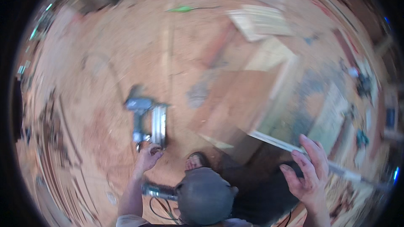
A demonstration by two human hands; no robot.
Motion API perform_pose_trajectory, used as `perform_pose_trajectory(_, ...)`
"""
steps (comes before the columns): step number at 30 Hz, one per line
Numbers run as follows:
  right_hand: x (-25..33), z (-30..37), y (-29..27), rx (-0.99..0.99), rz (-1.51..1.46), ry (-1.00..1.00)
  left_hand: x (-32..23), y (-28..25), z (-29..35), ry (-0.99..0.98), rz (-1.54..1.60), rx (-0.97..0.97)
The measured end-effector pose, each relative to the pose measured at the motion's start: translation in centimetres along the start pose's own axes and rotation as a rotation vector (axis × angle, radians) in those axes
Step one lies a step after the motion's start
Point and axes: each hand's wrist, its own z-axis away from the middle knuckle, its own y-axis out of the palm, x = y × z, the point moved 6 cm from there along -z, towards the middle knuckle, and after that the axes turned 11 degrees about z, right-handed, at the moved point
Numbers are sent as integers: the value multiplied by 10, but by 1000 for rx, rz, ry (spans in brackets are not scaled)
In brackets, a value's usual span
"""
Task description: The person assembles a small wooden box-like structure by hand, aligning and fitting several wooden planks together. They use a nail gun to fasten the pieces and a hammer to adjust alignment, working on the floor in a cluttered workshop.
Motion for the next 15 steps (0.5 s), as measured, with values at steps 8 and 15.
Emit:
perform_pose_trajectory(8, -21, 128, -106, -326, 377, 244, -177, 67, -140, 223, -234, 277)
perform_pose_trajectory(15, -68, 227, -163, -721, 599, 641, -331, 133, -176, 573, -183, 368)
